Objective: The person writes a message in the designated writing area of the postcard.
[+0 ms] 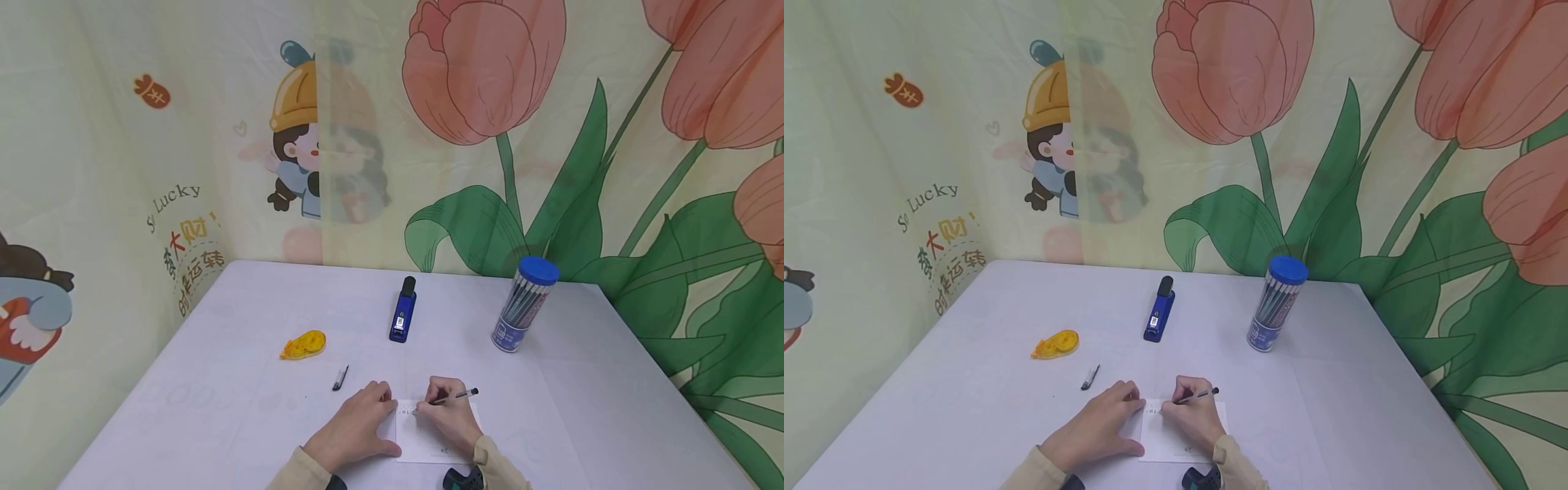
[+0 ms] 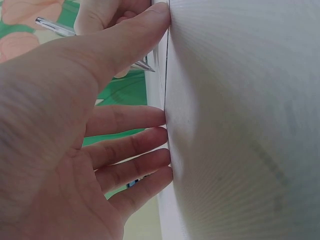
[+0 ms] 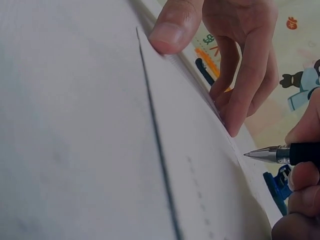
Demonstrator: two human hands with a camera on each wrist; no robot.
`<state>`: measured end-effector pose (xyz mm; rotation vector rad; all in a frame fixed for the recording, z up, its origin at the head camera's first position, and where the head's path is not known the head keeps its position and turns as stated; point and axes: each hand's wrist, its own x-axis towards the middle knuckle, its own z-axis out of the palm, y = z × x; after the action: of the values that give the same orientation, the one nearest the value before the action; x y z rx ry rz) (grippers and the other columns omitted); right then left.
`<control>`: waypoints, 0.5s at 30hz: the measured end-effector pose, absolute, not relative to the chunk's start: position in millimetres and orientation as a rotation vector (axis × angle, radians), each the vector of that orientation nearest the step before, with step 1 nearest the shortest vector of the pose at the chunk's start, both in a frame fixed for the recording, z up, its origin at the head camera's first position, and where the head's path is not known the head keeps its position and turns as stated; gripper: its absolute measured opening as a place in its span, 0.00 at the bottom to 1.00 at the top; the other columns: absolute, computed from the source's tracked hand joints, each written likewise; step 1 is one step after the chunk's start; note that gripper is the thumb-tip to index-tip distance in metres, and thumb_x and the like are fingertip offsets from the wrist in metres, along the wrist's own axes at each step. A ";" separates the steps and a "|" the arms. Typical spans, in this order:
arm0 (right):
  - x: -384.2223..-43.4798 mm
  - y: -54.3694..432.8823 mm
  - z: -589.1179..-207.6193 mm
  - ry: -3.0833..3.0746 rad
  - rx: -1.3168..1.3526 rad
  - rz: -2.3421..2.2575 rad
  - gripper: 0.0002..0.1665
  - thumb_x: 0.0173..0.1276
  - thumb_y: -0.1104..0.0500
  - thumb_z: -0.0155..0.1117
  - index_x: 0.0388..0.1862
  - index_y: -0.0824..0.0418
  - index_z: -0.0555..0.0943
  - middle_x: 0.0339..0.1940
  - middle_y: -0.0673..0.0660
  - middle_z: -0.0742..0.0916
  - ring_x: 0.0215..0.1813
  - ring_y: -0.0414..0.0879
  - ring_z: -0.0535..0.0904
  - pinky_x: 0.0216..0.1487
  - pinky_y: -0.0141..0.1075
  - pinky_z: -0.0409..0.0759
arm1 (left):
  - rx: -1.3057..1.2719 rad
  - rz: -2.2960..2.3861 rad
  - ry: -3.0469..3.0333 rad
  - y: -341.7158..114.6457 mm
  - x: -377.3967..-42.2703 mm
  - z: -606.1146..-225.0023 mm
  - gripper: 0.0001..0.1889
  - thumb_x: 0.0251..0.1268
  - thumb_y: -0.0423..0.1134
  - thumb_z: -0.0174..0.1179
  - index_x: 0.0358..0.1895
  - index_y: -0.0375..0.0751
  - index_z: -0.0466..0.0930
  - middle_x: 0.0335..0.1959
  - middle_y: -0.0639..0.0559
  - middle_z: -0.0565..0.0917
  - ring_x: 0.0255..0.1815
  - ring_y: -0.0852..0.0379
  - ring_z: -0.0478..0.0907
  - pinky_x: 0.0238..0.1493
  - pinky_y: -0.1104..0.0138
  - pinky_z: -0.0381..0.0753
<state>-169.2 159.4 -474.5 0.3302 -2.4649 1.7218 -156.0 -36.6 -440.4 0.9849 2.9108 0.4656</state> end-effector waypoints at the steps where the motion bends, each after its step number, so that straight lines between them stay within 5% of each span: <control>1: -169.2 159.7 -474.5 -2.463 0.312 1.731 0.14 0.42 0.78 0.61 0.14 0.64 0.69 0.15 0.48 0.77 0.20 0.34 0.68 0.26 0.24 0.66 | 0.984 0.465 2.910 -36.6 -155.7 -440.5 0.35 0.40 0.61 0.73 0.49 0.39 0.84 0.40 0.57 0.74 0.38 0.63 0.66 0.42 0.72 0.74; 15: -165.8 165.2 -467.8 -2.416 0.369 1.785 0.12 0.44 0.78 0.62 0.16 0.68 0.69 0.18 0.54 0.79 0.21 0.34 0.68 0.25 0.25 0.67 | 0.977 0.470 2.910 -36.8 -155.5 -439.2 0.35 0.40 0.60 0.73 0.50 0.39 0.84 0.40 0.57 0.75 0.38 0.63 0.66 0.42 0.71 0.75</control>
<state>-165.8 165.2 -467.8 0.3690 -2.4161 1.7851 -155.5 -36.8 -439.2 0.9770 2.9101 0.4698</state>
